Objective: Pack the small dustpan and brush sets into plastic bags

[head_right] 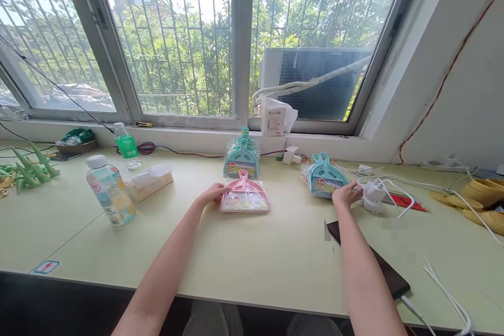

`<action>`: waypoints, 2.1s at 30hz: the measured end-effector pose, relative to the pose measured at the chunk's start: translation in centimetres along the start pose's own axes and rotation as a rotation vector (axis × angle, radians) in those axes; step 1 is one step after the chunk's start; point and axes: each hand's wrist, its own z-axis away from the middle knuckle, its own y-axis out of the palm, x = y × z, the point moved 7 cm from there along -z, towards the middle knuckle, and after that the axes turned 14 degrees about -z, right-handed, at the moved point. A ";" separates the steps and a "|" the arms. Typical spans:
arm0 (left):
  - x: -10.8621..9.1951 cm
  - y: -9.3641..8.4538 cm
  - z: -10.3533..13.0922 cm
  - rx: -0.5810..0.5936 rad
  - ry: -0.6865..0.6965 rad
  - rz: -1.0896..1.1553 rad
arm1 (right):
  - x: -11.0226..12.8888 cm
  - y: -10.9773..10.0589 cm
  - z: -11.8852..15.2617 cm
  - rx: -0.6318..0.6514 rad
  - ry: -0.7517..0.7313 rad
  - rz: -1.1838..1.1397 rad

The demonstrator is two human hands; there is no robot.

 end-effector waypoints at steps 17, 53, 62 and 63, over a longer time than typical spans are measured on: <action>-2.1 3.4 1.2 0.138 -0.059 0.244 | 8.4 -2.4 3.4 -0.123 -0.169 -0.063; -5.4 6.1 1.2 0.069 0.166 0.578 | 13.9 5.3 21.7 0.918 0.671 -1.049; 4.9 -7.2 1.8 -0.970 -0.202 0.652 | 12.2 5.1 20.3 0.819 0.757 -0.974; 5.7 -8.8 3.3 -1.135 -0.244 0.530 | 12.0 5.1 20.3 0.804 0.769 -0.978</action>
